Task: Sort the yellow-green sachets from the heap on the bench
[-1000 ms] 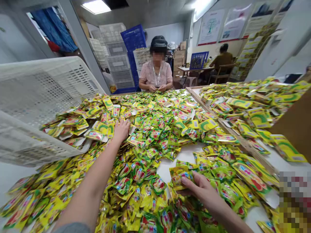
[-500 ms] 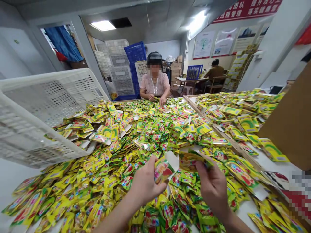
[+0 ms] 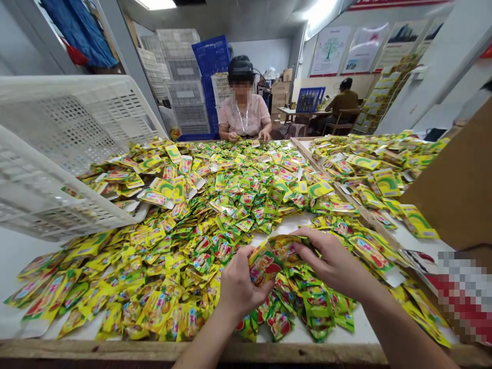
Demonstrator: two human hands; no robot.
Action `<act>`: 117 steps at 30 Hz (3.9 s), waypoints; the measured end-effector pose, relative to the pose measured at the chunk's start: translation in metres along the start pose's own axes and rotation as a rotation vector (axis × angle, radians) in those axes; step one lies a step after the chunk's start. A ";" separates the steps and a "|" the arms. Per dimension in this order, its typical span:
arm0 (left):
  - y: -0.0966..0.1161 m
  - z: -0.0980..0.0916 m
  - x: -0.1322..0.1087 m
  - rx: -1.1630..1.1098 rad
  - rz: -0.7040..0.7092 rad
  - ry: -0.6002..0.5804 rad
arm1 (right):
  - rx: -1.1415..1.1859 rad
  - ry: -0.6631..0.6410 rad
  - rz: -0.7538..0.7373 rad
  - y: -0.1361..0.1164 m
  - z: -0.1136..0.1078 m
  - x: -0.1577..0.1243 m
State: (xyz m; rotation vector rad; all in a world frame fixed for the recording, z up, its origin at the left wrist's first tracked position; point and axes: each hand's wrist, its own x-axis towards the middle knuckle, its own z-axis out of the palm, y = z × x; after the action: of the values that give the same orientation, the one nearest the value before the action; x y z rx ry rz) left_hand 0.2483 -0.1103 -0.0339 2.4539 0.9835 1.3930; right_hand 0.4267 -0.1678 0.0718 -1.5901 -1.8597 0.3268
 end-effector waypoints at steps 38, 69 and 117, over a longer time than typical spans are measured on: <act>-0.008 0.002 -0.004 0.010 -0.165 -0.055 | 0.026 0.186 0.010 0.003 0.047 0.018; -0.017 0.000 -0.002 -0.588 -0.582 -0.313 | 0.615 0.049 0.498 0.064 0.044 0.014; -0.011 0.078 0.038 -0.492 -0.163 -0.618 | 1.069 0.648 0.645 0.119 0.041 0.018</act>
State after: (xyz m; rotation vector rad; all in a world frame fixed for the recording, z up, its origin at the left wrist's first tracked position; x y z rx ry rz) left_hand 0.3203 -0.0645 -0.0554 2.1444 0.5872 0.6418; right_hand 0.4935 -0.1142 -0.0217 -1.2124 -0.4465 0.7974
